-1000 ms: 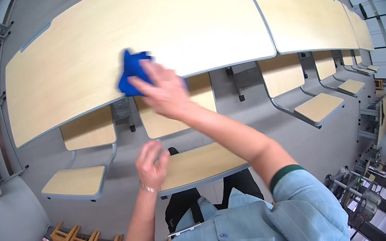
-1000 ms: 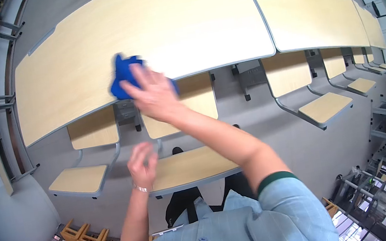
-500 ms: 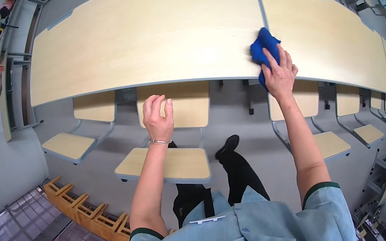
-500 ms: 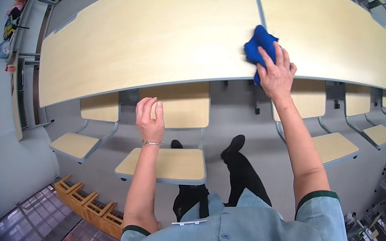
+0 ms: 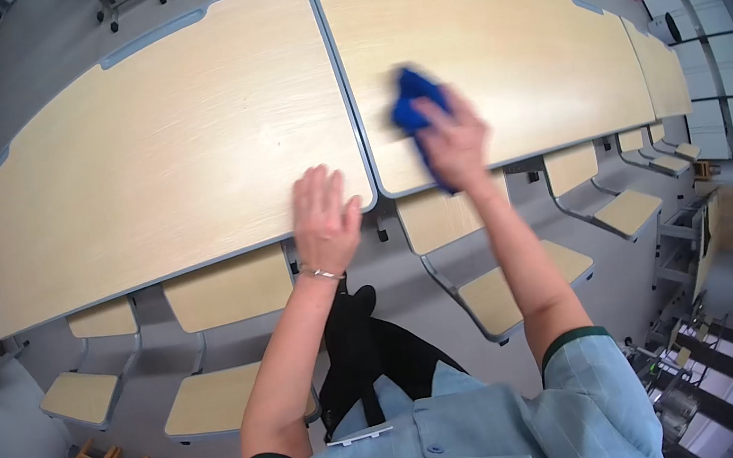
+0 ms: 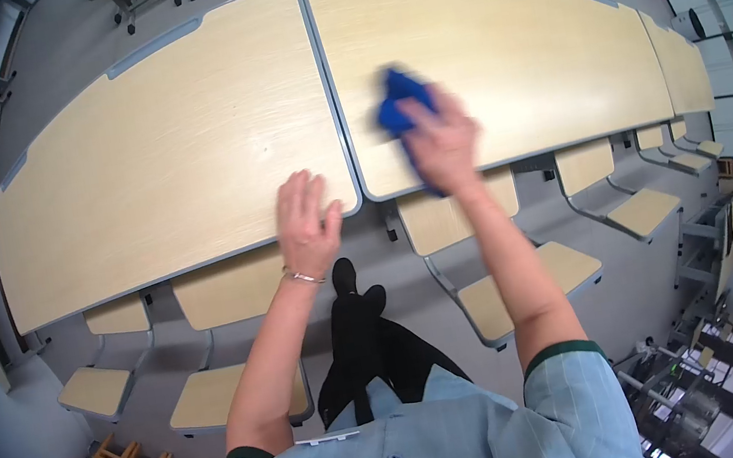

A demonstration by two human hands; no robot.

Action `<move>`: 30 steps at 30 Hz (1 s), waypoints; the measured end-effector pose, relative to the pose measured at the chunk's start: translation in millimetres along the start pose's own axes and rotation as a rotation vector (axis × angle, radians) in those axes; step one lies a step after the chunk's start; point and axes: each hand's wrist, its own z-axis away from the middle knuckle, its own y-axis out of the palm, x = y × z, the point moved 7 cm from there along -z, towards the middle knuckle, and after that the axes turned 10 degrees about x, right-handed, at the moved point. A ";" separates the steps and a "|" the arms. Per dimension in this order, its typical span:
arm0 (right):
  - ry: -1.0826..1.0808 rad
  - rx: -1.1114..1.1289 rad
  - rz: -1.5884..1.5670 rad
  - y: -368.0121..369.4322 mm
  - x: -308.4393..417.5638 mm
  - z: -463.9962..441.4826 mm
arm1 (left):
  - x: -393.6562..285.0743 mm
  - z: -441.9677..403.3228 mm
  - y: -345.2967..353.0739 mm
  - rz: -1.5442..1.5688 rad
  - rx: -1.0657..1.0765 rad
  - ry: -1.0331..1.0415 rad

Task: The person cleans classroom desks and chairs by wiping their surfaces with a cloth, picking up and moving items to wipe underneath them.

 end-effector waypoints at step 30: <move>0.161 0.330 0.270 171.1 34.1 -399.3 | -44.7 -21.8 60.9 -0.011 0.342 0.562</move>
